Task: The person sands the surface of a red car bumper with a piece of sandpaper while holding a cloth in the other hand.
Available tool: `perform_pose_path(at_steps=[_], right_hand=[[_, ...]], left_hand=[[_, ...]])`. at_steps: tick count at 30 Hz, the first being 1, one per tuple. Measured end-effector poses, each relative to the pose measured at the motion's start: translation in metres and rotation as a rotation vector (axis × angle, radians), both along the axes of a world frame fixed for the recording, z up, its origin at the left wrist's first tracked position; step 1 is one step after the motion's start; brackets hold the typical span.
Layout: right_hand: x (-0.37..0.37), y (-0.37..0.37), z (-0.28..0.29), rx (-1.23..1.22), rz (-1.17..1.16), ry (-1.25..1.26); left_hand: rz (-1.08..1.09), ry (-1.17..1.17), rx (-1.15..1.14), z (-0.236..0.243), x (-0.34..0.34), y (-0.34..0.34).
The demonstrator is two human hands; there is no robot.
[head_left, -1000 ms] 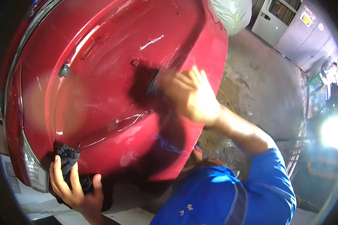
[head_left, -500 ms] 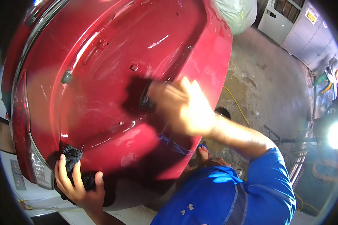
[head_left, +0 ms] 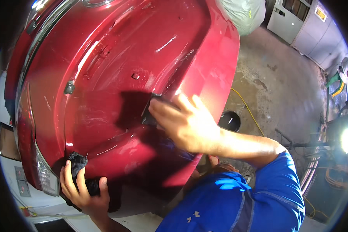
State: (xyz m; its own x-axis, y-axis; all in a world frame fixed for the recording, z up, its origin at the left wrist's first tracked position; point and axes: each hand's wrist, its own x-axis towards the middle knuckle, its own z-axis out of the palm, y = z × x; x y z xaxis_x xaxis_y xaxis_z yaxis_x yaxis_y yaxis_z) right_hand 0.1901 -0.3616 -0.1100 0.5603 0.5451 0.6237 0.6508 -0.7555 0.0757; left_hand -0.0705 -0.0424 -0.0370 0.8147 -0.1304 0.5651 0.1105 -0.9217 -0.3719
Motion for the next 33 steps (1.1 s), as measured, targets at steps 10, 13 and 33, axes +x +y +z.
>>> perform_pose_path(at_steps=[10, 13, 33], right_hand=[[0.034, -0.002, -0.01, 0.031, -0.045, 0.098], [0.008, 0.02, -0.021, 0.188, 0.062, 0.067], [0.045, -0.013, -0.022, 0.028, 0.056, 0.011]], left_hand=[[-0.024, 0.031, 0.004, 0.003, 0.013, -0.011], [-0.025, 0.04, -0.008, 0.005, 0.015, -0.01], [-0.018, 0.039, 0.002, 0.004, 0.031, -0.019]])
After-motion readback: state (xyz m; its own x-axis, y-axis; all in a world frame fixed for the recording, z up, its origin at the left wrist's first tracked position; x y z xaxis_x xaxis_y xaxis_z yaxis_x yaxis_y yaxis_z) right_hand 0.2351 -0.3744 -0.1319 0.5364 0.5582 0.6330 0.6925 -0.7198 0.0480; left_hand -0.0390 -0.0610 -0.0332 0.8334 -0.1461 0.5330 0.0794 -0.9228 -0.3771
